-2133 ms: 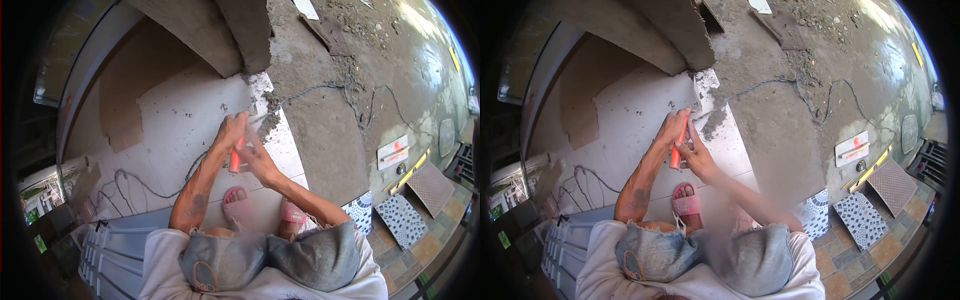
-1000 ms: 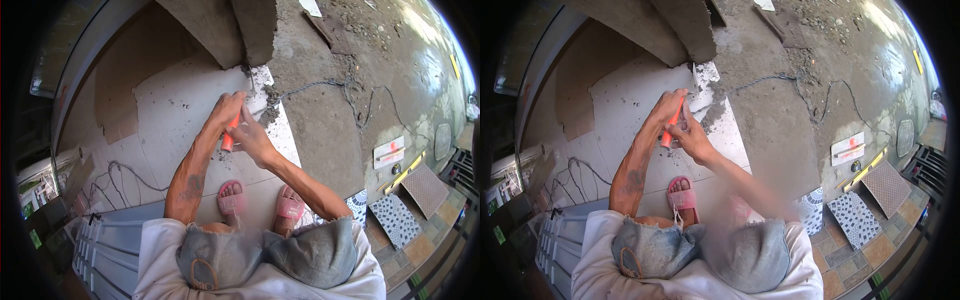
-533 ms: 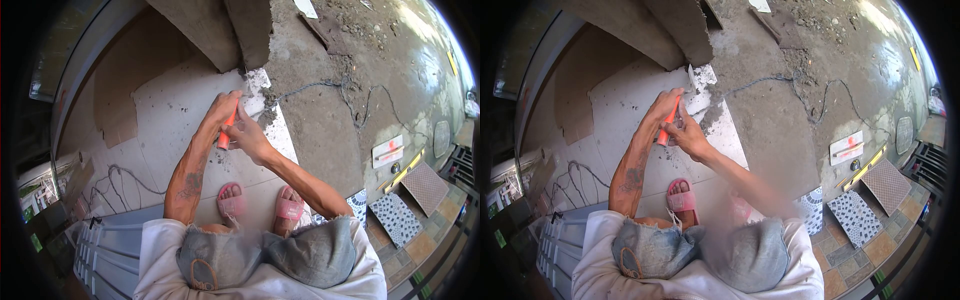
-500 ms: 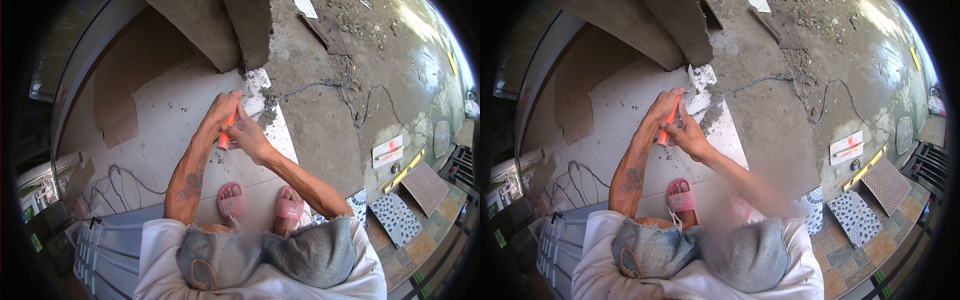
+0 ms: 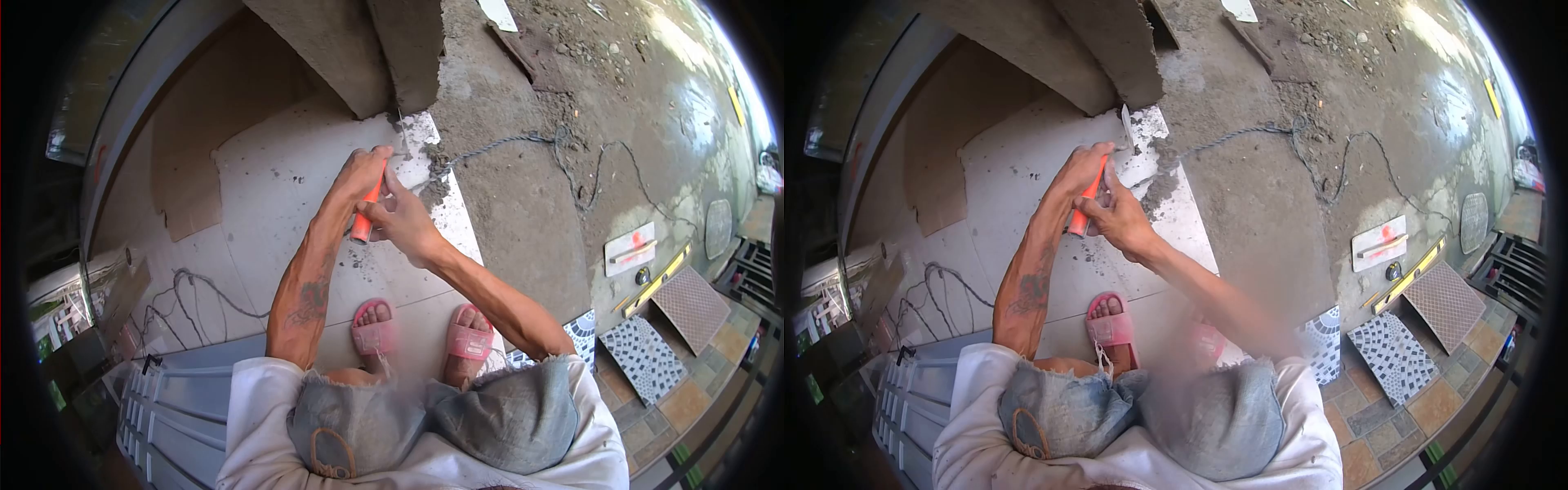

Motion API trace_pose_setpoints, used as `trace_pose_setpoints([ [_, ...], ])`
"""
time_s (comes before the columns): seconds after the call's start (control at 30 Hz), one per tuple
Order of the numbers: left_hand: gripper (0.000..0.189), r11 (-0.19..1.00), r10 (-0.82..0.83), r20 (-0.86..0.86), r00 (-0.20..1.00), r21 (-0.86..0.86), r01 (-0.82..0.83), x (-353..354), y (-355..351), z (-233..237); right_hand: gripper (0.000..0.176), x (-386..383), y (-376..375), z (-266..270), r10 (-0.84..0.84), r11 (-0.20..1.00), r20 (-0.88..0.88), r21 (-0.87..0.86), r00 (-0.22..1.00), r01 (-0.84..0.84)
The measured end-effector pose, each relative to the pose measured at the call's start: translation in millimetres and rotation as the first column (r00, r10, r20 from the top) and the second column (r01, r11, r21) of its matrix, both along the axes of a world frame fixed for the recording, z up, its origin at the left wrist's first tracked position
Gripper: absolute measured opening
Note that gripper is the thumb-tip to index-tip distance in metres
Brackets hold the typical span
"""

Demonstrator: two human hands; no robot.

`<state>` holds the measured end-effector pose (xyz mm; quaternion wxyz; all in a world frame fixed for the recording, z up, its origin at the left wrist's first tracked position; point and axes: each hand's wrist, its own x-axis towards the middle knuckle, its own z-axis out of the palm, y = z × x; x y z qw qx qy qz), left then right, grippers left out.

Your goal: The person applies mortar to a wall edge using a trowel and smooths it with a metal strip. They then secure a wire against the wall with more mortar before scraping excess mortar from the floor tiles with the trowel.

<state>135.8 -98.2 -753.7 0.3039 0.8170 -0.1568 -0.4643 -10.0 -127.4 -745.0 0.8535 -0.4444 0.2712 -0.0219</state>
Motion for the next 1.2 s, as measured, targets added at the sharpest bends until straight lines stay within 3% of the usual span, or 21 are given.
trace_pose_setpoints([
  [0.27, 0.057, 1.0, -0.027, 0.029, 0.999, -0.007, 0.027, 0, -1, 10, 0.095, 1, 1, 0, -0.001, 0.999, -0.018, -0.041, 1.0, 0.0],
  [0.37, 0.057, 0.999, -0.034, 0.038, 0.999, -0.005, 0.035, 1, -1, 8, 0.086, 1, -1, 4, 0.037, 0.998, -0.046, -0.051, 0.998, -0.04],
  [0.57, 0.057, 1.0, -0.027, 0.037, 0.999, 0.004, 0.027, 1, -3, 13, 0.094, 0, 0, 9, -0.009, 1.0, -0.016, -0.006, 1.0, 0.009],
  [0.67, 0.057, 0.999, -0.045, 0.066, 0.997, 0.005, 0.045, 0, -3, 15, 0.086, 0, -4, 13, 0.017, 1.0, -0.006, -0.017, 1.0, -0.017],
  [1.2, 0.056, 0.999, -0.035, 0.029, 0.999, -0.018, 0.036, 3, -3, 23, 0.075, 2, -4, 27, 0.008, 0.999, -0.028, -0.047, 1.0, -0.009],
])
